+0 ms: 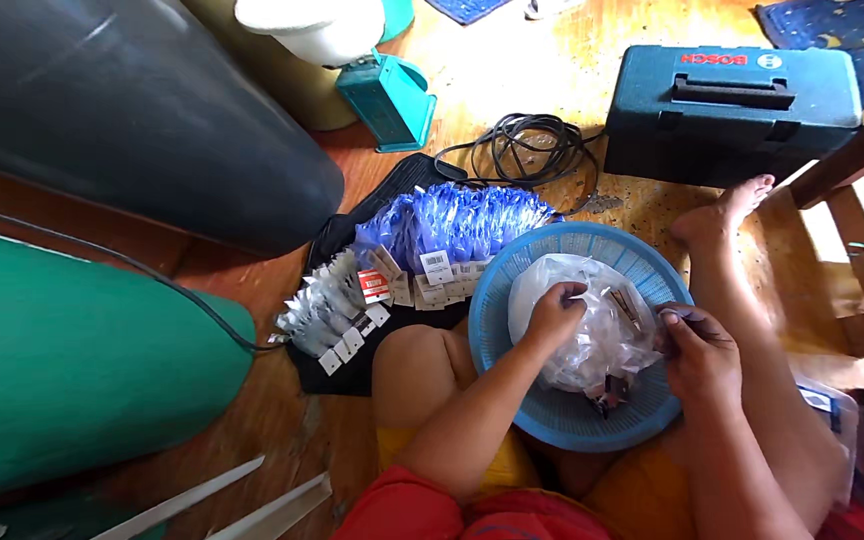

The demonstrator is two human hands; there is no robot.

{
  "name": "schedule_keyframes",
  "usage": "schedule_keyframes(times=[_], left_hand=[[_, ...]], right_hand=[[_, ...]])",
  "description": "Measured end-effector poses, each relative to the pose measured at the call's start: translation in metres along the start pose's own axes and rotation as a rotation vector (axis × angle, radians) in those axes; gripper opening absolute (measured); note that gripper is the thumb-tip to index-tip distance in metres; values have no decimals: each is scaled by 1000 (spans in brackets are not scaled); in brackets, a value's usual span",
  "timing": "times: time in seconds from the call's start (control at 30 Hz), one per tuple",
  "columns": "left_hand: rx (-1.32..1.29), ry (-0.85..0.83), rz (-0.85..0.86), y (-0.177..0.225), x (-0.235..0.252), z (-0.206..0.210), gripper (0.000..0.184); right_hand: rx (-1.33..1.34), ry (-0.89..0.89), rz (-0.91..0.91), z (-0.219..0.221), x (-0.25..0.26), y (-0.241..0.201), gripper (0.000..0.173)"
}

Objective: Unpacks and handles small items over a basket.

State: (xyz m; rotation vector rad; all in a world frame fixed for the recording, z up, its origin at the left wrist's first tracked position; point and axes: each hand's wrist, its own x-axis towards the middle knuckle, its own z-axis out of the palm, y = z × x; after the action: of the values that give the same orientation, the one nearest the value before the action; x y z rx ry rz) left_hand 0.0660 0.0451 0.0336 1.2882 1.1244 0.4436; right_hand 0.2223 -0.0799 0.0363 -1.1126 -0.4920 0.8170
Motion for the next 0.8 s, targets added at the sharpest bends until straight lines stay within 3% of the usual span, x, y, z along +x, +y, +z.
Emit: schedule_keyframes(times=[0.1, 0.23, 0.47, 0.6, 0.8], left_hand=[[-87, -83, -114, 9, 14, 2, 34], [185, -236, -107, 21, 25, 16, 37], [192, -115, 205, 43, -4, 14, 17], [83, -258, 207, 56, -25, 5, 21], [11, -411, 59, 68, -43, 0, 15]], right_hand=[[-81, 65, 106, 3, 9, 9, 8], [-106, 82, 132, 7, 14, 11, 7], [-102, 45, 99, -1, 8, 4, 10], [-111, -79, 17, -6, 3, 4, 9], [-304, -442, -226, -15, -3, 4, 11]])
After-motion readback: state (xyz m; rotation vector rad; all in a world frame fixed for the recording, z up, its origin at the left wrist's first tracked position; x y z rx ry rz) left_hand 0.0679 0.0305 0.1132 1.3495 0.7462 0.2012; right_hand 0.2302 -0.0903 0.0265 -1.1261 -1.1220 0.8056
